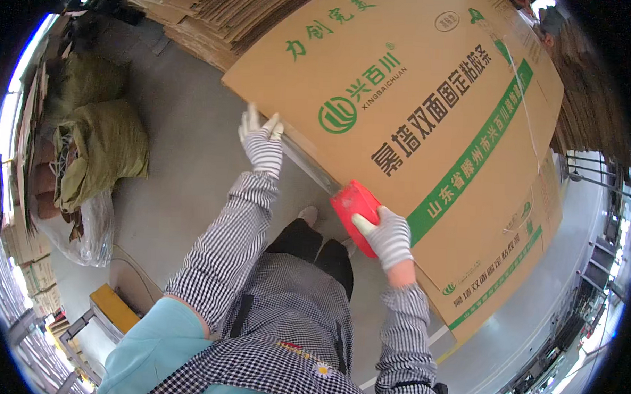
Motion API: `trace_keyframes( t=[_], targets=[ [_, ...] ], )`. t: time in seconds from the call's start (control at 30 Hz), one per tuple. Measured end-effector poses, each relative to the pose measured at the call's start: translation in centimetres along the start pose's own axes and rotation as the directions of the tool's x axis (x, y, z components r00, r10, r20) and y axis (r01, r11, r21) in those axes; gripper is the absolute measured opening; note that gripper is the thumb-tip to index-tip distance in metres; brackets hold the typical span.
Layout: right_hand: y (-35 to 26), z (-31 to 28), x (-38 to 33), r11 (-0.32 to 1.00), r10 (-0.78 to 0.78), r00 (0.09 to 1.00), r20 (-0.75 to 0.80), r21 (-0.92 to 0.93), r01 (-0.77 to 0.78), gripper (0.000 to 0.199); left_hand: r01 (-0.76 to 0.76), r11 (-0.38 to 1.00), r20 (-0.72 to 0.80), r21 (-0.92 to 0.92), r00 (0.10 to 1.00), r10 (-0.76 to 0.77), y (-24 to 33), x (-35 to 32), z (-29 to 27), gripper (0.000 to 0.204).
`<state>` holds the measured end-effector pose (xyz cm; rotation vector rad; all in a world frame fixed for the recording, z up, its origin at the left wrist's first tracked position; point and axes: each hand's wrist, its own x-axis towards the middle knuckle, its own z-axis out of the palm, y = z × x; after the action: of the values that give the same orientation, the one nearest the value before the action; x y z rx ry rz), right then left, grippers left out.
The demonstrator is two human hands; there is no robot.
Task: Taping and folding cardboard boxes for assembly in an industrial setting.
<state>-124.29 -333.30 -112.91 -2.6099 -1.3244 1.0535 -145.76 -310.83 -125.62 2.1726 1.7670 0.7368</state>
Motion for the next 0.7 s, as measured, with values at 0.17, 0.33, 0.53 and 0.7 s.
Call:
trace_keyframes(
  t=[0.17, 0.33, 0.53, 0.7],
  targets=[
    [-3.5, 0.8, 1.6, 0.982, 0.141, 0.990, 0.019, -0.134, -0.137, 0.064, 0.204, 0.880, -0.138, -0.429, 0.948, -0.287, -2.2, 1.0, 5.0, 0.065],
    [2.1, 1.2, -3.9, 0.990, -0.135, 0.990, 0.033, -0.025, 0.136, 0.067, 0.777, -0.084, 0.723, -0.623, 0.532, -0.440, -3.3, 1.3, 4.8, 0.053],
    [17.0, -0.6, -10.7, 0.820, 0.518, 0.855, 0.026, -0.301, -0.487, 0.061, 0.745, -0.146, 0.664, -0.651, 0.465, -0.586, -1.6, 1.5, 4.4, 0.057],
    [12.0, 0.0, -5.4, 0.709, 0.610, 0.784, 0.118, -0.522, -0.473, 0.039, 0.707, -0.107, 0.625, -0.699, 0.531, -0.573, 1.6, 1.0, 2.7, 0.060]
  ],
)
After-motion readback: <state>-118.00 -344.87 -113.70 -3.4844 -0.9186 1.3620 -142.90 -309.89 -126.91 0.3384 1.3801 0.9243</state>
